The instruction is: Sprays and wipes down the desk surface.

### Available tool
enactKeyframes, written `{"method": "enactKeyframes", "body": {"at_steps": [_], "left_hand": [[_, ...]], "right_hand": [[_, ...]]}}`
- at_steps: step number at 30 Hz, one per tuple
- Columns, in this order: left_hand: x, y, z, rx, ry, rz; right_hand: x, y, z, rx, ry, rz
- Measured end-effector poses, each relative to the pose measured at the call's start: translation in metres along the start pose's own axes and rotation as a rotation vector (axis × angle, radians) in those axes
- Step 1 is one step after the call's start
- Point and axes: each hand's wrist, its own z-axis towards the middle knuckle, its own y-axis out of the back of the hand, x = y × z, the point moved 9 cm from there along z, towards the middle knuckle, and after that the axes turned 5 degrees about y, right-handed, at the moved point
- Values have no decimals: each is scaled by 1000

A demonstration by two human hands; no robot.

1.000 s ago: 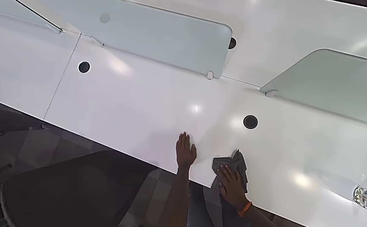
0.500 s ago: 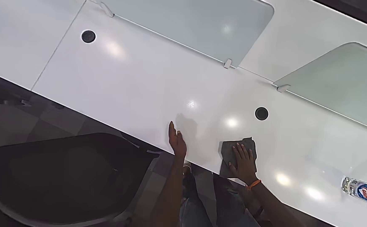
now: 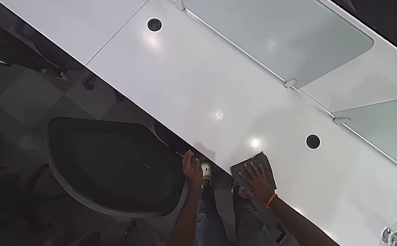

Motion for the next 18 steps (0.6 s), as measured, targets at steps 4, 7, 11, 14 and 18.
{"method": "enactKeyframes", "body": {"at_steps": [4,7,11,14,18], "left_hand": [[1,-7,-7,34,13,-30],[-2,-9,-4,48,38,-71],[-12,-10,6,85,55,-8],[-26,-14,13,71,-41,61],[-55,-37,16,135,-204,175]], "right_hand": [[40,3,59,19,14,19],[57,4,96,16,-13,38],[55,10,119,-21,-21,86],[48,12,124,-16,-58,138],[7,25,128,-191,-288,132]]}}
